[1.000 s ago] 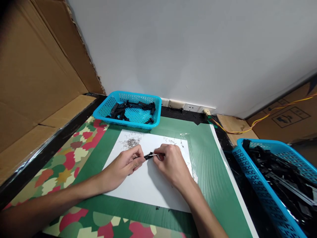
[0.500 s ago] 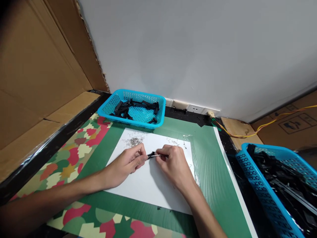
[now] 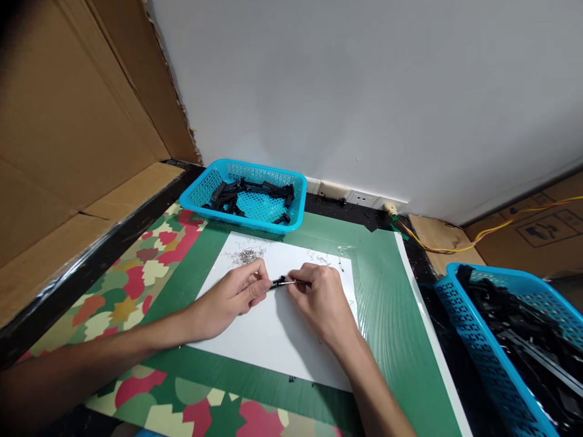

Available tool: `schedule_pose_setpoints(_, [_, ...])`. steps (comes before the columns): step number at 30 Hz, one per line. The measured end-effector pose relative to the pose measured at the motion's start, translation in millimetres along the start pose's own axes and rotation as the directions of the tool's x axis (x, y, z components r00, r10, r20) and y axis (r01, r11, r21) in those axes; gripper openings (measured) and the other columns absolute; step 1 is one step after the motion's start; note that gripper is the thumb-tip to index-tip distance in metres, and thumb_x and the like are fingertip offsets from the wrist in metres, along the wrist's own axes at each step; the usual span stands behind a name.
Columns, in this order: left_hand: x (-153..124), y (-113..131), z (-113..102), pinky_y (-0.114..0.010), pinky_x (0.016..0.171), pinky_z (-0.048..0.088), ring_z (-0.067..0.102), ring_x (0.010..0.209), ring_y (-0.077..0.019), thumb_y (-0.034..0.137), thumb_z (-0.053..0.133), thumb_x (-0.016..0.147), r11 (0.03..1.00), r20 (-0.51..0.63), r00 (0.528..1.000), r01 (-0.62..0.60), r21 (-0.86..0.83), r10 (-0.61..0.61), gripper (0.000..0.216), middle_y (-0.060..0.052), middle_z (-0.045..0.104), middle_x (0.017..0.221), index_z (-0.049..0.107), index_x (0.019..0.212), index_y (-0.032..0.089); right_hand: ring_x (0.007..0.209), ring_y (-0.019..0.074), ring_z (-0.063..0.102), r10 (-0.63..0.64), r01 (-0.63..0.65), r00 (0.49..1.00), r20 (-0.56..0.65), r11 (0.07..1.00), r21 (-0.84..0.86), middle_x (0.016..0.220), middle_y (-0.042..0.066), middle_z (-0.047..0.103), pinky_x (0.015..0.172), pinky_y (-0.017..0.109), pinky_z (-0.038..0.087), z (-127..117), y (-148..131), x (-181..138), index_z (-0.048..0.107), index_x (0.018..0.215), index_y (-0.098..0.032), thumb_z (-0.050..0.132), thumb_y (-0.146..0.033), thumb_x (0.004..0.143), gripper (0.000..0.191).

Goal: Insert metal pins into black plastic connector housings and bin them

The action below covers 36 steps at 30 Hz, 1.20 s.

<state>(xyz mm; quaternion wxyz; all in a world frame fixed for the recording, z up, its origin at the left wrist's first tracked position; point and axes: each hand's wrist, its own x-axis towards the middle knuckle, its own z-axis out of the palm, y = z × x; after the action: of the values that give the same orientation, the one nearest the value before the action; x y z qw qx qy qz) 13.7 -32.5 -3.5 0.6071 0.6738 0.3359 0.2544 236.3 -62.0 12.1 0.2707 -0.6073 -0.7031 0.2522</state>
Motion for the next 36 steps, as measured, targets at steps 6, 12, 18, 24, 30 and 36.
schedule_pose_setpoints(6, [0.2, 0.5, 0.5, -0.026, 0.062, 0.034, 0.045, 0.065, -0.0133, 0.052, 0.051, 0.111, 1.0, -0.005, 1.0, 0.006, 0.019, -0.006, 0.038, 0.004, 0.053, 0.072, 0.049, 0.089, 0.022, 0.063, 0.0183, 0.062, 0.018, -0.018, 1.0, -0.003, 1.0, 0.0, 0.073, 0.005, 0.075, 0.061, 0.031, 0.042, 1.2, 0.8, -0.7, 0.087, 0.085, -0.018, 0.063, -0.011, 0.086, 0.025])
schedule_pose_setpoints(12, [-0.6, 1.1, 0.7, -0.026, 0.062, 0.033, 0.045, 0.066, -0.0136, 0.052, 0.051, 0.111, 1.0, -0.009, 1.0, 0.016, 0.025, -0.016, 0.037, 0.004, 0.052, 0.073, 0.05, 0.089, 0.022, 0.064, 0.0189, 0.063, 0.039, -0.04, 0.999, 0.012, 0.999, 0.008, 0.074, 0.005, 0.076, 0.061, 0.031, 0.042, 0.4, 0.3, -1.9, 0.087, 0.084, -0.017, 0.062, -0.011, 0.085, 0.025])
schedule_pose_setpoints(18, [-0.8, 2.6, 0.2, -0.026, 0.062, 0.033, 0.046, 0.067, -0.0138, 0.052, 0.052, 0.111, 0.999, 0.001, 1.0, 0.014, 0.048, -0.014, 0.037, 0.004, 0.053, 0.073, 0.051, 0.09, 0.022, 0.064, 0.0184, 0.062, 0.037, -0.036, 0.999, 0.006, 0.999, -0.012, 0.074, 0.005, 0.076, 0.061, 0.032, 0.041, 1.5, -0.4, -1.6, 0.086, 0.082, -0.017, 0.063, -0.01, 0.086, 0.024])
schedule_pose_setpoints(24, [0.1, 4.2, -0.9, -0.026, 0.063, 0.034, 0.047, 0.067, -0.0133, 0.052, 0.052, 0.111, 0.998, 0.008, 1.0, 0.015, 0.053, -0.015, 0.038, 0.004, 0.053, 0.073, 0.05, 0.089, 0.021, 0.062, 0.0172, 0.06, -0.014, 0.014, 1.0, -0.01, 1.0, -0.026, 0.07, 0.004, 0.073, 0.061, 0.031, 0.039, 3.2, 2.1, -2.5, 0.086, 0.081, -0.017, 0.063, -0.011, 0.09, 0.025])
schedule_pose_setpoints(30, [0.3, 4.6, -0.4, -0.027, 0.064, 0.035, 0.047, 0.068, -0.0131, 0.052, 0.051, 0.112, 0.998, 0.004, 1.0, 0.029, 0.047, -0.03, 0.036, 0.004, 0.053, 0.075, 0.051, 0.091, 0.021, 0.061, 0.0167, 0.059, -0.045, 0.044, 0.998, -0.033, 0.999, -0.025, 0.069, 0.003, 0.072, 0.061, 0.031, 0.039, 3.5, 4.3, -3.1, 0.085, 0.083, -0.018, 0.063, -0.014, 0.093, 0.025])
schedule_pose_setpoints(36, [0.2, 2.9, -0.8, -0.027, 0.063, 0.034, 0.046, 0.067, -0.0129, 0.052, 0.052, 0.111, 0.999, 0.004, 1.0, 0.03, 0.036, -0.03, 0.037, 0.004, 0.053, 0.075, 0.051, 0.091, 0.021, 0.06, 0.0162, 0.057, -0.054, 0.053, 0.998, -0.035, 0.998, -0.033, 0.068, 0.003, 0.069, 0.061, 0.032, 0.038, 5.0, 4.6, -2.6, 0.082, 0.076, -0.018, 0.063, -0.016, 0.094, 0.026])
